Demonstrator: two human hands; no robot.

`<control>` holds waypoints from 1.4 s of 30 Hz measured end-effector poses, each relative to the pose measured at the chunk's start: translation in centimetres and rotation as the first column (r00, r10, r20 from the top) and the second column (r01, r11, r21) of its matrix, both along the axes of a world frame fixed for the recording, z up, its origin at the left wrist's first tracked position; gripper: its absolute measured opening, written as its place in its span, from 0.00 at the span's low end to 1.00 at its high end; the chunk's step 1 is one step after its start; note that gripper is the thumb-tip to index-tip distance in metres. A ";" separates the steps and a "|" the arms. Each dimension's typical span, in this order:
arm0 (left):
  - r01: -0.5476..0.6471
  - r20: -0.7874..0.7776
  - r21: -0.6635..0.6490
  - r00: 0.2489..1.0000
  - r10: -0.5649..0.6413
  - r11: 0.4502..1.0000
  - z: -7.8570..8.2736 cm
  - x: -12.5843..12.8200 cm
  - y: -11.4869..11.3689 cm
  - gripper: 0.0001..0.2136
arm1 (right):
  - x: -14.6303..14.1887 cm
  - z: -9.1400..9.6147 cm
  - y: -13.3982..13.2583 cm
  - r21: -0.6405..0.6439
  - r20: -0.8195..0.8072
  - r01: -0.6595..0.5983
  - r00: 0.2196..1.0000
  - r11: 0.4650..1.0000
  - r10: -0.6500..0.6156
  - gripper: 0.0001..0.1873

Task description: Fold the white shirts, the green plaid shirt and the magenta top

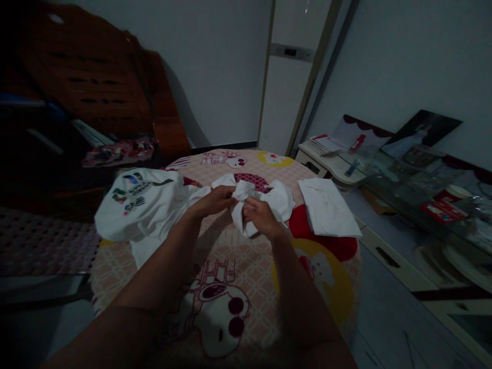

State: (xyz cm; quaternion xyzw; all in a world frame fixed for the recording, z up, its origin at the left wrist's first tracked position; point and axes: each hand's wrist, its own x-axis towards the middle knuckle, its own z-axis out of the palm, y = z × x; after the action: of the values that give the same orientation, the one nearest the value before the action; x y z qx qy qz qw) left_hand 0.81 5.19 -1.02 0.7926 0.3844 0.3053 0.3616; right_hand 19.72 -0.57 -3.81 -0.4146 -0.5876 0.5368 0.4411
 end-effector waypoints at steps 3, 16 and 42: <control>-0.107 -0.021 0.052 0.994 0.109 0.993 -0.3 -0.3 0.4 0.04 | 2.8 -0.1 1.0 0.311 0.227 0.244 0.919 0.918 -0.321 0.21; -0.578 0.219 -0.203 0.760 0.612 0.790 -1.7 -5.0 2.7 0.11 | 8.7 -4.5 3.2 0.656 0.578 0.107 0.566 0.747 -0.588 0.14; -0.724 0.436 -0.058 0.601 0.670 0.687 -1.7 -8.3 4.1 0.07 | -0.6 0.8 -1.4 0.383 0.658 0.063 0.682 0.922 -0.320 0.11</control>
State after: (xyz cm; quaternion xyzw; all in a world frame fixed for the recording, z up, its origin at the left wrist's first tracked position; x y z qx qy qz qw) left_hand -7.45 9.29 -2.71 0.5134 0.5554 0.6096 0.2375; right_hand 19.09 -1.93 -2.98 -0.5688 -0.7452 0.1798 0.2981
